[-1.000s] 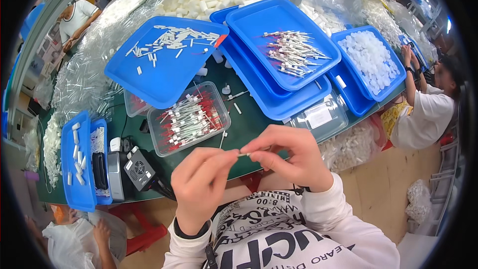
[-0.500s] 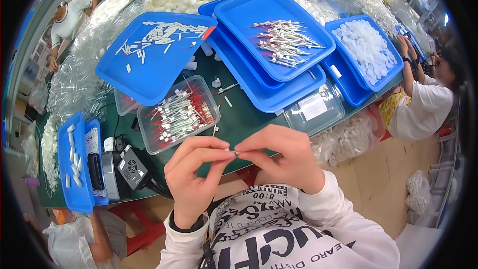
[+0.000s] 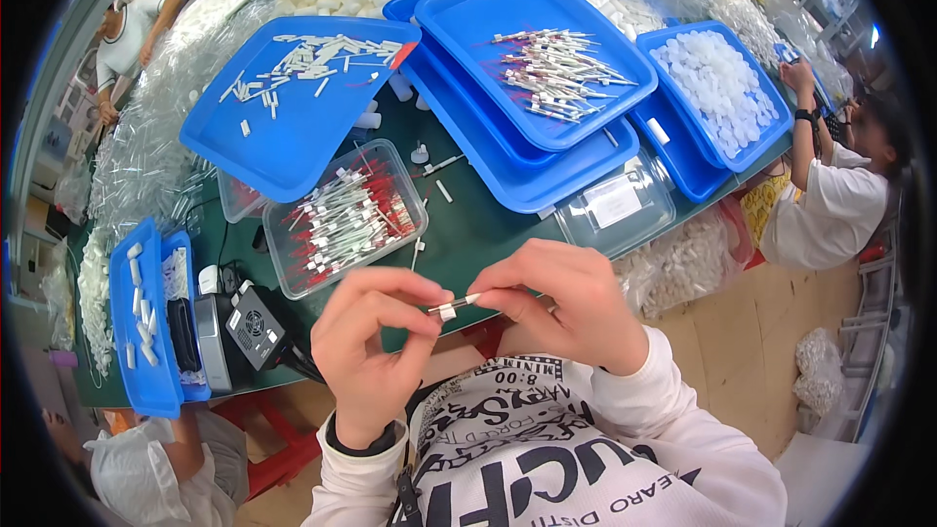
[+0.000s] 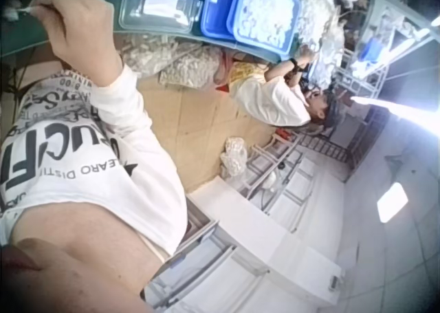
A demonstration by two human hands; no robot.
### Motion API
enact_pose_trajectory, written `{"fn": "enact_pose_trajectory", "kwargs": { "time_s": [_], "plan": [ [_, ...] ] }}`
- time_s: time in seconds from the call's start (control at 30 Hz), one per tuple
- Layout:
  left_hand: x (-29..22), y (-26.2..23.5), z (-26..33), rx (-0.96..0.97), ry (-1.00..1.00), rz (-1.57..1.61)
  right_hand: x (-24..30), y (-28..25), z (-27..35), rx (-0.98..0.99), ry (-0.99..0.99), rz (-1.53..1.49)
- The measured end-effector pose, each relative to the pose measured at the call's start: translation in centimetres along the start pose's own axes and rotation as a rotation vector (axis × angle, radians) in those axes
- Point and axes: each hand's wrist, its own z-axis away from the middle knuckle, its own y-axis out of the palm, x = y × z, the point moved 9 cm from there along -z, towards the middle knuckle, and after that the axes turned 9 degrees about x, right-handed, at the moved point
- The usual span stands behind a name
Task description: The person sits at a workstation in a factory setting, repeatedly picking up small white plastic pieces and thin red-tipped rods from blue trays. They insert the rods into the plastic pieces by hand and place the assembled units into a clear container.
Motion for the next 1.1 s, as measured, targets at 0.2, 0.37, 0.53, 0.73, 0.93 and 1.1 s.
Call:
{"fn": "enact_pose_trajectory", "kwargs": {
  "time_s": [0.2, 0.37, 0.53, 0.73, 0.93, 1.1],
  "plan": [
    [1.4, 0.4, 0.0, 0.075, -0.108, -0.039, -0.3, 1.0, 0.4, -0.017, -0.023, 0.000],
    [1.8, 0.4, 0.1, 0.004, -0.209, 0.058, -0.4, 1.1, 0.6, -0.046, -0.032, 0.032],
    [2.0, -0.1, 0.4, 0.018, -0.235, 0.040, -0.5, 0.7, 0.8, -0.051, -0.012, 0.004],
    [0.0, 0.0, 0.1, 0.013, -0.015, -0.048, 0.3, 0.3, 0.6, -0.095, -0.069, -0.002],
    [-2.8, 0.8, 0.3, 0.010, 0.283, -0.280, -1.4, 0.8, 0.9, -0.039, 0.110, -0.295],
    [-2.8, 1.0, 0.3, 0.015, 0.333, -0.318, -1.2, 1.2, 0.6, 0.126, 0.106, -0.117]
  ]
}}
